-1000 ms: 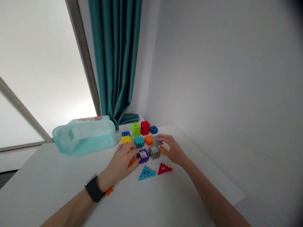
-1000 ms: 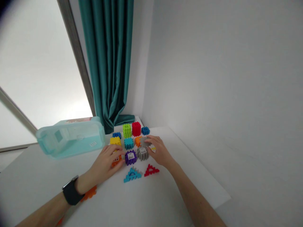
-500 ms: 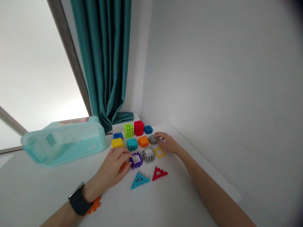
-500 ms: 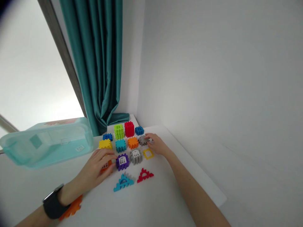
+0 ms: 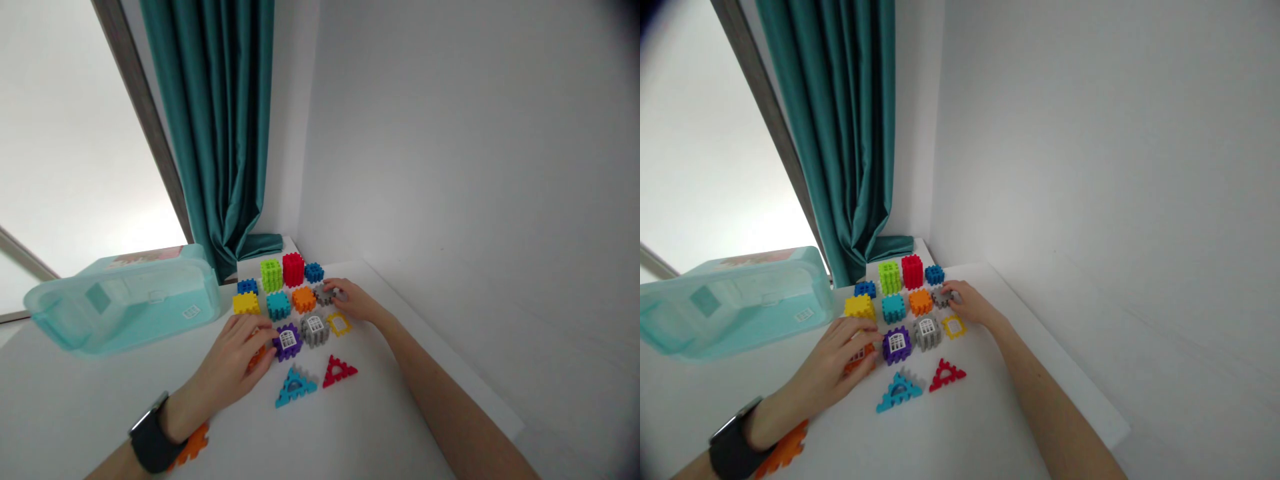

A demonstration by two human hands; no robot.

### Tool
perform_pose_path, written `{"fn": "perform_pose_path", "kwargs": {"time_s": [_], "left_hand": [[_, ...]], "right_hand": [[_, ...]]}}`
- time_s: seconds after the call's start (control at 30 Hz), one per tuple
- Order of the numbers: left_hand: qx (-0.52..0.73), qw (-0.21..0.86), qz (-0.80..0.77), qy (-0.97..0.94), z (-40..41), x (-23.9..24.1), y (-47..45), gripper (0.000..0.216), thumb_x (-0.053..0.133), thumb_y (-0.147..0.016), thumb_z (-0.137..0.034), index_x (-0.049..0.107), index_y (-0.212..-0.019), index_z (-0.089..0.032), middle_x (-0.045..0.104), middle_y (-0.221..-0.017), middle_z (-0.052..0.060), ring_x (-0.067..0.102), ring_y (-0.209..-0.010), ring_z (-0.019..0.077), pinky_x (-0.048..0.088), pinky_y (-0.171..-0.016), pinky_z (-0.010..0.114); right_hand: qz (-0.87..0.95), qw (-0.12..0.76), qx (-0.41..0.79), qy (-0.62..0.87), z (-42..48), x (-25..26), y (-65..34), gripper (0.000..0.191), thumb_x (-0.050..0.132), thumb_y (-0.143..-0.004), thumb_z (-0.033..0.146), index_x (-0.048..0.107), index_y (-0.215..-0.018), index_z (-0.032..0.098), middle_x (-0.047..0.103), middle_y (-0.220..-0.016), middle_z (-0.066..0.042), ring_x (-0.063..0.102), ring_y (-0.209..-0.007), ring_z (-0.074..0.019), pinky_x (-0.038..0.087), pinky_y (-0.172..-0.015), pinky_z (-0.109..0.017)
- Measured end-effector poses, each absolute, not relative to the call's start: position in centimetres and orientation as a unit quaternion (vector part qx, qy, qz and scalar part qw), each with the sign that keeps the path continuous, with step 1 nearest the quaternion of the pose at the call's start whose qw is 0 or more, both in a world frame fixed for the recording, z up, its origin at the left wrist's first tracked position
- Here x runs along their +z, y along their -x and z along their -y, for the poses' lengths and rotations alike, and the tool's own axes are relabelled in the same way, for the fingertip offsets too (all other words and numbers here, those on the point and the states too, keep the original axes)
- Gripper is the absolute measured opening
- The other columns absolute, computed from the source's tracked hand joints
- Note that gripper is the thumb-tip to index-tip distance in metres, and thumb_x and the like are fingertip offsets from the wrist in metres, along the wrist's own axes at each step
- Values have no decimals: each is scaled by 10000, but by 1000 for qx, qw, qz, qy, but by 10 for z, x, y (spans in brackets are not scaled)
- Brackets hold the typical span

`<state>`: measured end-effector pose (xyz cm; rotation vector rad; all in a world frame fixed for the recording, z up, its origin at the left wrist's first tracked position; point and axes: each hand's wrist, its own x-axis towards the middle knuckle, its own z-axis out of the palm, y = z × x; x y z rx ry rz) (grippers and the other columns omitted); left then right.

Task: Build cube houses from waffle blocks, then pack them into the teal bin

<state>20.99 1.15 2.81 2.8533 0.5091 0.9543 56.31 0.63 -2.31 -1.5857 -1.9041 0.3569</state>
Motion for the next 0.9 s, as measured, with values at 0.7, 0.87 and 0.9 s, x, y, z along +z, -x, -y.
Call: {"fn": "perform_pose_path", "kwargs": {"time_s": [0.7, 0.87, 0.9], "left_hand": [[297, 51, -171, -938, -11, 32, -210, 160, 527, -950, -199, 632, -1070, -215, 659, -1077, 81, 618, -986, 236, 498, -873, 405], [295, 55, -175, -938, -10, 32, -209, 160, 527, -953, -217, 644, -1062, -224, 665, -1087, 79, 620, -994, 234, 504, -874, 397], [293, 55, -177, -938, -10, 32, -210, 162, 528, -952, -219, 645, -1063, -225, 665, -1087, 79, 620, -995, 233, 504, -875, 396]], "right_hand": [[728, 317, 138, 592, -7, -26, -564, 413, 546, -720, 26, 682, -1059, 218, 688, -1258, -69, 637, -1197, -226, 472, -1066, -465], [729, 325, 126, 589, -8, -28, -564, 384, 552, -714, 47, 690, -1028, 220, 666, -1289, -66, 625, -1211, -230, 469, -1074, -468], [729, 327, 123, 589, -7, -28, -564, 375, 554, -717, 53, 693, -1021, 222, 658, -1301, -67, 621, -1216, -233, 472, -1072, -468]]}}
